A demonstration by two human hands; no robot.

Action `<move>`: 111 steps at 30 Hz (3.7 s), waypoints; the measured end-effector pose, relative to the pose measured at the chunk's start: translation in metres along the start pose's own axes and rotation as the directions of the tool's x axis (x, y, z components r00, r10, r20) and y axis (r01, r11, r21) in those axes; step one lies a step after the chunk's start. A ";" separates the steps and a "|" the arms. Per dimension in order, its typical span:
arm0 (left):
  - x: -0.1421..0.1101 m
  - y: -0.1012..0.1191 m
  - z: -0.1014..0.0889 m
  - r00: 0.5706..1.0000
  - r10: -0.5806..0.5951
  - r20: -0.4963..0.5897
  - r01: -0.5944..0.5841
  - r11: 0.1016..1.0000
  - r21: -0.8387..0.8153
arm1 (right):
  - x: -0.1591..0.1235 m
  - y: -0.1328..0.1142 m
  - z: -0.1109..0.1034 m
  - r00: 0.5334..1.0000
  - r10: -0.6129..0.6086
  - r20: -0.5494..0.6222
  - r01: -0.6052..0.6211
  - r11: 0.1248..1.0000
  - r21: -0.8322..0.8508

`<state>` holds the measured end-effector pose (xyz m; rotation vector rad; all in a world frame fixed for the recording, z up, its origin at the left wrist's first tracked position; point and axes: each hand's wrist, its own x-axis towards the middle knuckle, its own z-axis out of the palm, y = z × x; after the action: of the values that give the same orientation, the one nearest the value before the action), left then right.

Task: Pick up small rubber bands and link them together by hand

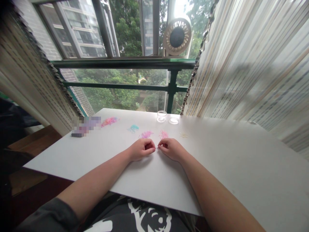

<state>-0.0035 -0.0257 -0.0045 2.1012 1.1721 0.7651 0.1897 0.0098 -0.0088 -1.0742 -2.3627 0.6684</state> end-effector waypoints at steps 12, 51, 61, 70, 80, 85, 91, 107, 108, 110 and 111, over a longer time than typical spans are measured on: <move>-0.001 0.003 0.000 1.000 0.001 -0.009 -0.001 1.000 0.006 | -0.001 0.000 -0.001 0.999 0.039 -0.031 -0.039 0.999 0.017; 0.000 0.003 0.000 1.000 0.004 -0.002 -0.004 1.000 0.007 | -0.001 0.002 0.000 0.999 0.030 0.013 -0.030 1.000 -0.008; 0.002 0.003 -0.002 0.977 0.059 -0.203 -0.064 0.998 -0.019 | -0.001 0.001 -0.003 0.999 0.031 -0.036 -0.029 0.999 0.035; 0.007 -0.014 -0.016 0.926 -0.043 -0.375 0.042 0.999 -0.010 | 0.001 0.009 -0.002 0.988 0.085 -0.132 -0.086 0.996 0.002; 0.005 -0.021 -0.023 0.971 -0.015 -0.237 0.057 0.983 0.173 | 0.000 0.011 -0.006 0.988 0.099 -0.118 -0.109 0.991 -0.078; 0.006 -0.020 -0.021 0.965 -0.030 -0.260 0.081 0.978 0.190 | -0.002 0.008 -0.002 1.000 0.024 -0.013 -0.024 0.999 -0.047; 0.005 -0.020 -0.017 0.967 -0.073 -0.245 0.123 0.973 0.196 | 0.002 0.006 0.002 1.000 0.005 0.003 -0.005 0.994 -0.106; 0.006 -0.006 0.007 0.995 0.020 -0.097 0.028 0.880 0.474 | 0.001 0.002 0.005 1.000 -0.009 0.007 0.010 0.996 -0.085; 0.007 -0.007 0.004 0.994 0.018 -0.110 0.037 0.879 0.475 | 0.001 0.002 0.004 1.000 -0.002 0.000 0.002 0.998 -0.064; 0.007 -0.012 -0.005 0.987 -0.008 -0.159 0.083 0.878 0.472 | 0.000 0.001 0.002 1.000 0.011 -0.011 -0.011 1.000 -0.027; 0.007 -0.015 -0.011 0.980 -0.029 -0.195 0.119 0.876 0.468 | 0.000 0.001 0.002 1.000 0.015 -0.011 -0.015 1.000 -0.016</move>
<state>-0.0160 -0.0103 -0.0075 2.3977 1.6738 0.6931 0.1891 0.0096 -0.0110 -1.1004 -2.3569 0.6478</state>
